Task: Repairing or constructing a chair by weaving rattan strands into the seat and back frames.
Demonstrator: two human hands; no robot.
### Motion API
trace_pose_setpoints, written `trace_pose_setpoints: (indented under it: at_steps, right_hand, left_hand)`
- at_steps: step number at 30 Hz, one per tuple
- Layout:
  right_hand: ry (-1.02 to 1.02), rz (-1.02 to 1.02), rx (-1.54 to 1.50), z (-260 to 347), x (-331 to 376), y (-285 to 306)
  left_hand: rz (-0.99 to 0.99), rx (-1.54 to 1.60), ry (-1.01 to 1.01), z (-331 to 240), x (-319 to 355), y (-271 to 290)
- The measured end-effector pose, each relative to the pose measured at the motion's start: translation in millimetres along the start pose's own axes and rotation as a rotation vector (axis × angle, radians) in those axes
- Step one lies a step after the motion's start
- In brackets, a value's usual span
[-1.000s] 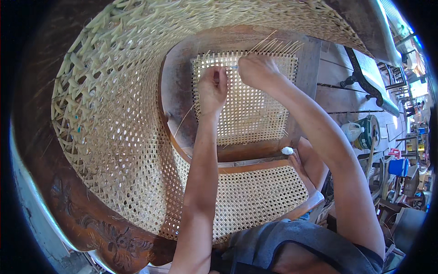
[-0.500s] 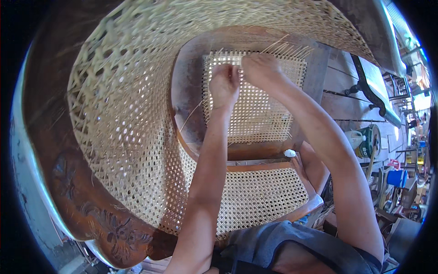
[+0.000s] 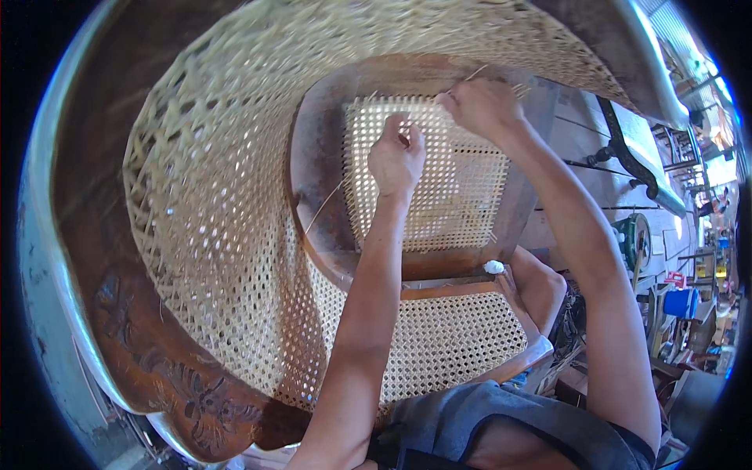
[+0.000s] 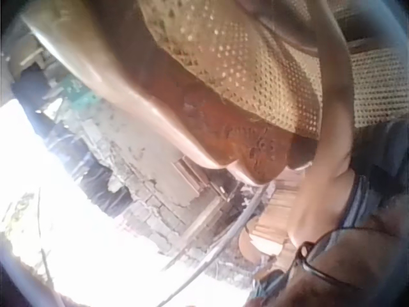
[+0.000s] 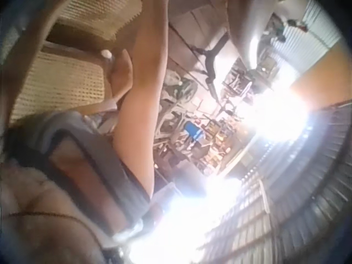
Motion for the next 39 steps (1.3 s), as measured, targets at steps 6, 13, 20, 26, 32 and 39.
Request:
trace_pose_setpoints:
  at_steps: [6,13,20,26,32,39]
  right_hand:
    - [0.028,0.017,-0.189,8.8,11.9,13.1]
    - [0.112,-0.022,-0.111,33.1,7.9,-35.0]
    - [0.151,0.015,-0.175,52.7,3.4,-22.2]
    - [0.112,-0.046,-0.19,47.3,4.7,-24.5]
    - [0.069,-0.072,-0.18,36.5,4.3,-26.2]
    - [-0.02,0.004,-0.135,-5.8,1.2,3.3]
  left_hand:
    - [0.264,1.077,0.288,-0.8,-12.8,-28.8]
    - [0.096,0.911,0.286,20.9,-9.6,-24.0]
    - [0.053,0.923,0.244,17.5,-3.9,-20.8]
    - [0.077,0.981,0.253,19.4,-9.0,-20.5]
    - [0.076,0.389,0.101,6.9,-11.3,-10.8]
    - [0.018,0.327,0.084,-2.2,-4.2,-16.2]
Point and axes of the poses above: each hand's wrist, its own x-axis away from the middle knuckle, its own y-axis out of the back of the hand, z = x × y, the point moved 5 cm from there along -x, towards the middle knuckle, and after that the axes turned 9 degrees about -z, right-handed, at the moved point
